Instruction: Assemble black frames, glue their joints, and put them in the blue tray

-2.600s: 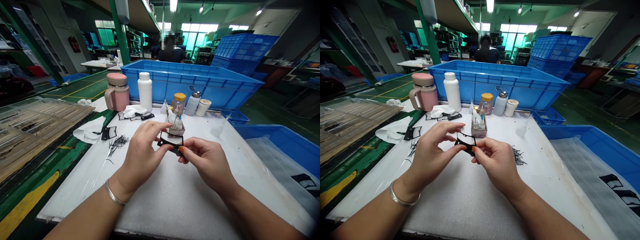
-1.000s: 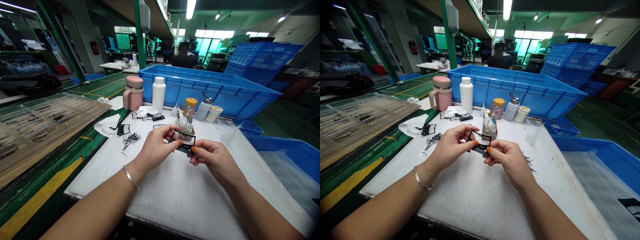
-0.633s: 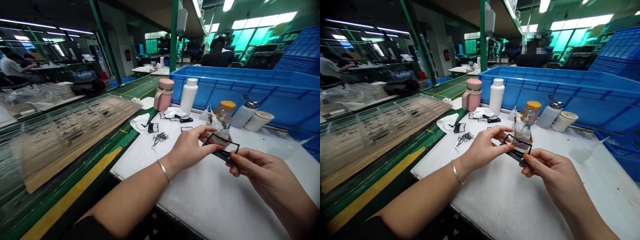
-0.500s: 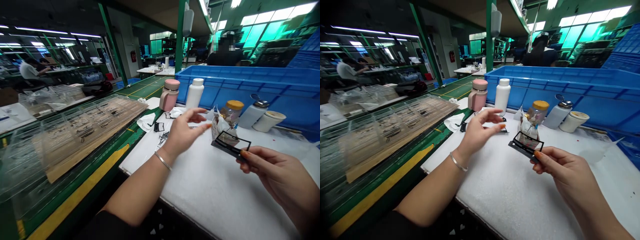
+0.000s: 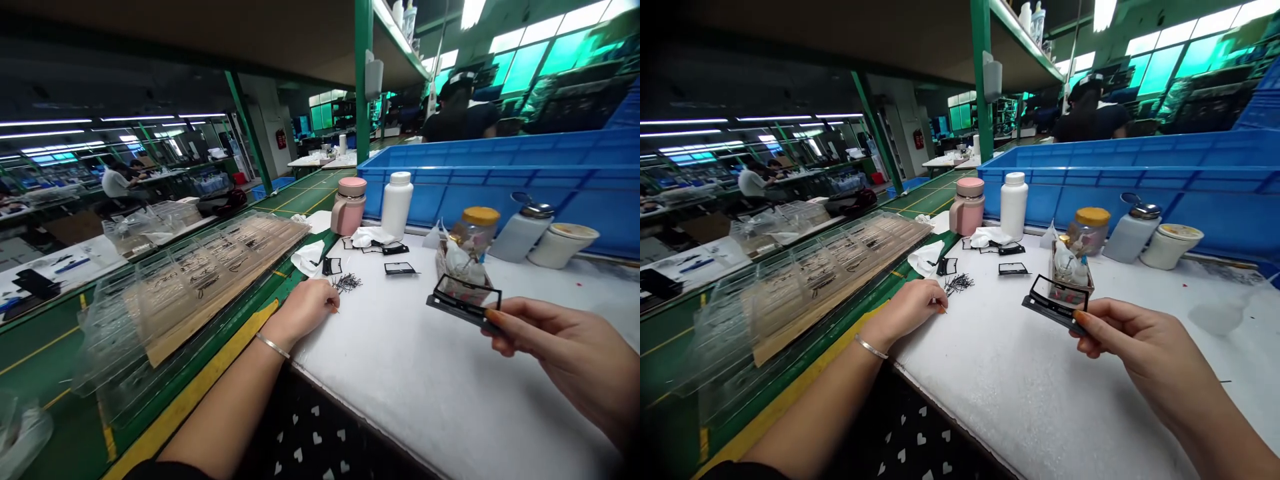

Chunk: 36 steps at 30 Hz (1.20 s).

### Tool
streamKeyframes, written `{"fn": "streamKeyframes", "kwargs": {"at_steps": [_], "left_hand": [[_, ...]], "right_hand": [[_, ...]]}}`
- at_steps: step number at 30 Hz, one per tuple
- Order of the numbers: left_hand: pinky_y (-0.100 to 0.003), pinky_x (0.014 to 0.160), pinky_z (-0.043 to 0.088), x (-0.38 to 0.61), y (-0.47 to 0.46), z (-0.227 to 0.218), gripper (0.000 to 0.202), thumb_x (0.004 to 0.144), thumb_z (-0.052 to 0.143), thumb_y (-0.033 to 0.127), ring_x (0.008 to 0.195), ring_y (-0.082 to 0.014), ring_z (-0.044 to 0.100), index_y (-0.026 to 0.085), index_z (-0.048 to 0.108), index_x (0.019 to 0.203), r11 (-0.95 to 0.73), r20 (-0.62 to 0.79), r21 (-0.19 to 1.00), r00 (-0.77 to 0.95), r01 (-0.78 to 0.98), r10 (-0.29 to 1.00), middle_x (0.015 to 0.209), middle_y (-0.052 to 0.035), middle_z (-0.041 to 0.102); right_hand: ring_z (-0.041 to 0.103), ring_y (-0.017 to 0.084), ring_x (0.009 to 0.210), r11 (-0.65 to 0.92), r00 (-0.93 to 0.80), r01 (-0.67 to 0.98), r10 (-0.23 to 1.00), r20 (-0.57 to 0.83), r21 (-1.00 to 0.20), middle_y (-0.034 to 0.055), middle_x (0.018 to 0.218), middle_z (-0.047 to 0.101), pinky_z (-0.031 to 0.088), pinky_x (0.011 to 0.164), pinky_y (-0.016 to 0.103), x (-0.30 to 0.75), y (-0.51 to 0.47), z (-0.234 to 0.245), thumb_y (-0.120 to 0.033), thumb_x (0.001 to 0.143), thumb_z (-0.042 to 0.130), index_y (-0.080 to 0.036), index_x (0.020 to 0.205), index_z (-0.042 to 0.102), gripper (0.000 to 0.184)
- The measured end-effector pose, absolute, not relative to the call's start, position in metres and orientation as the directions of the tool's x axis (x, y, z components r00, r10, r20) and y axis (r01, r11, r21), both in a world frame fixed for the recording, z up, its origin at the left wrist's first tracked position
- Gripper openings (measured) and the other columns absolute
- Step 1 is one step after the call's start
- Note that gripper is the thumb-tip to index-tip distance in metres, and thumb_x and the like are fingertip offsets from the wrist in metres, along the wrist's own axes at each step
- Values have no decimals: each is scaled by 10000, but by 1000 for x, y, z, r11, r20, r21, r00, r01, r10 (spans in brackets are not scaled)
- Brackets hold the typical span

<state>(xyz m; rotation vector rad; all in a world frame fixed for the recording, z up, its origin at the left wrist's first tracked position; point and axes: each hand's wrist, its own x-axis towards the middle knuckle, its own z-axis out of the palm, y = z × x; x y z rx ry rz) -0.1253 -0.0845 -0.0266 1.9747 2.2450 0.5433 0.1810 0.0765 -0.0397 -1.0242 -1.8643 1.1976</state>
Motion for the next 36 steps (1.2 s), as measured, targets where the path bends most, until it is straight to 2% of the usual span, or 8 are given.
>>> {"fn": "streamKeyframes", "kwargs": {"at_steps": [3, 8, 12, 16, 22, 26, 30, 36], "left_hand": [[-251, 706, 402, -124, -82, -26, 179, 741, 568, 68, 796, -173, 588, 195, 694, 739, 71, 145, 309, -121, 948, 982, 828, -28, 655], [-255, 675, 375, -122, -80, -21, 214, 732, 503, 40, 777, -177, 574, 192, 654, 730, 25, 139, 298, -69, 954, 988, 803, -30, 650], [-235, 659, 405, -103, -70, -9, 169, 815, 511, 127, 748, -152, 570, 208, 639, 890, -10, 182, 526, -101, 851, 978, 813, -6, 649], [-206, 608, 460, -67, -49, 7, 278, 864, 488, 170, 706, -121, 572, 229, 632, 1094, -165, 232, 759, -25, 630, 972, 840, -11, 621], [-213, 588, 506, -15, -5, 18, 58, 780, 632, 136, 605, -114, 615, 135, 658, 832, -265, 270, 907, 33, 328, 962, 685, -19, 641], [-222, 583, 495, -5, 15, 7, 78, 716, 723, 164, 608, -116, 598, 120, 659, 728, -275, 285, 948, -45, 159, 957, 661, -29, 646], [-249, 687, 490, -12, 18, -8, 134, 688, 775, 216, 721, -141, 618, 126, 679, 714, -259, 276, 959, -160, 115, 948, 747, -48, 675], [-317, 969, 421, -19, 15, -17, 130, 698, 782, 239, 1151, -224, 551, 156, 681, 703, -240, 246, 969, -190, 53, 951, 1176, -75, 633]], "right_hand": [[565, 169, 601, 212, -547, 218, 835, 61, -953, 57, 644, 624, 463, 567, 271, 184, 78, -39, -547, 739, 694, -189, 771, 685, 360], [544, 159, 593, 183, -574, 154, 816, 63, -971, 45, 641, 614, 448, 567, 280, 182, 71, -31, -512, 782, 679, -173, 782, 672, 339], [539, 137, 583, 157, -586, 135, 809, 49, -978, 45, 646, 621, 453, 562, 257, 180, 66, -24, -526, 767, 694, -156, 773, 666, 371], [542, 127, 584, 130, -570, 149, 821, 23, -980, 45, 648, 624, 457, 564, 240, 180, 67, -24, -537, 764, 693, -151, 778, 673, 387], [577, 125, 595, 64, -514, 92, 858, 7, -994, 52, 707, 649, 463, 527, 213, 184, 76, -26, -530, 718, 736, -151, 778, 683, 387], [625, 150, 625, 21, -497, 62, 868, -12, -998, 67, 726, 669, 468, 517, 210, 184, 78, -25, -519, 713, 740, -150, 805, 682, 385], [646, 149, 659, 4, -481, 44, 877, -18, -999, 64, 752, 683, 474, 542, 202, 182, 75, -22, -484, 756, 711, -156, 791, 661, 334], [635, 129, 638, 19, -474, 11, 880, 12, -1000, 44, 748, 680, 477, 560, 205, 183, 73, -21, -445, 793, 684, -160, 795, 655, 287]]}}
